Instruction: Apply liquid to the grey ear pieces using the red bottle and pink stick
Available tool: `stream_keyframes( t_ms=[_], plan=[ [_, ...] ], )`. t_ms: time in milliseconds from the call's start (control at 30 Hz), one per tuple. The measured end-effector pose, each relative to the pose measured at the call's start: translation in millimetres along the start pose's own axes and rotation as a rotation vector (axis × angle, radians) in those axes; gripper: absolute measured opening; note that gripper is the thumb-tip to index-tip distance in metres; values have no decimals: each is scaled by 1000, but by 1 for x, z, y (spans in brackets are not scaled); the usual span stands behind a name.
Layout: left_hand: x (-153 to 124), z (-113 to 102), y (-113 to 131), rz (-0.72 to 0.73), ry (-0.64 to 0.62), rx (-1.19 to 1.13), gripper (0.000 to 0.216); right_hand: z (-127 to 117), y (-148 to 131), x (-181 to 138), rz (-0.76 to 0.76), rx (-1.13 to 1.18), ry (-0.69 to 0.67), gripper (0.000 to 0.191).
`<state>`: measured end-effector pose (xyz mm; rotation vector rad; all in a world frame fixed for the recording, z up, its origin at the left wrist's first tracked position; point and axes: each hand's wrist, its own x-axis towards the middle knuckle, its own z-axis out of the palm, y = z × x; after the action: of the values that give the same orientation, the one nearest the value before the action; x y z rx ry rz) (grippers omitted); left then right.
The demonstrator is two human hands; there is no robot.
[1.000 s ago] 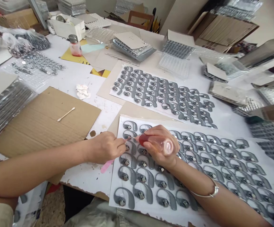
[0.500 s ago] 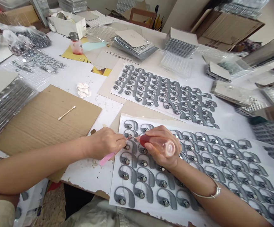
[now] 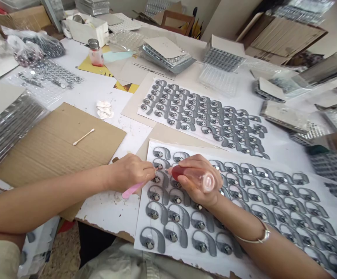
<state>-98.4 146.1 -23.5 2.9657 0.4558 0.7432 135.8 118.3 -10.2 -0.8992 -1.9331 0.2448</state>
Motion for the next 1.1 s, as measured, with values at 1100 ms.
stream_keyframes(
  t_ms=[1100],
  plan=[
    [1, -3, -10, -136, 60, -362, 9, 2, 0, -1, -56, 0, -43, 19]
  ],
)
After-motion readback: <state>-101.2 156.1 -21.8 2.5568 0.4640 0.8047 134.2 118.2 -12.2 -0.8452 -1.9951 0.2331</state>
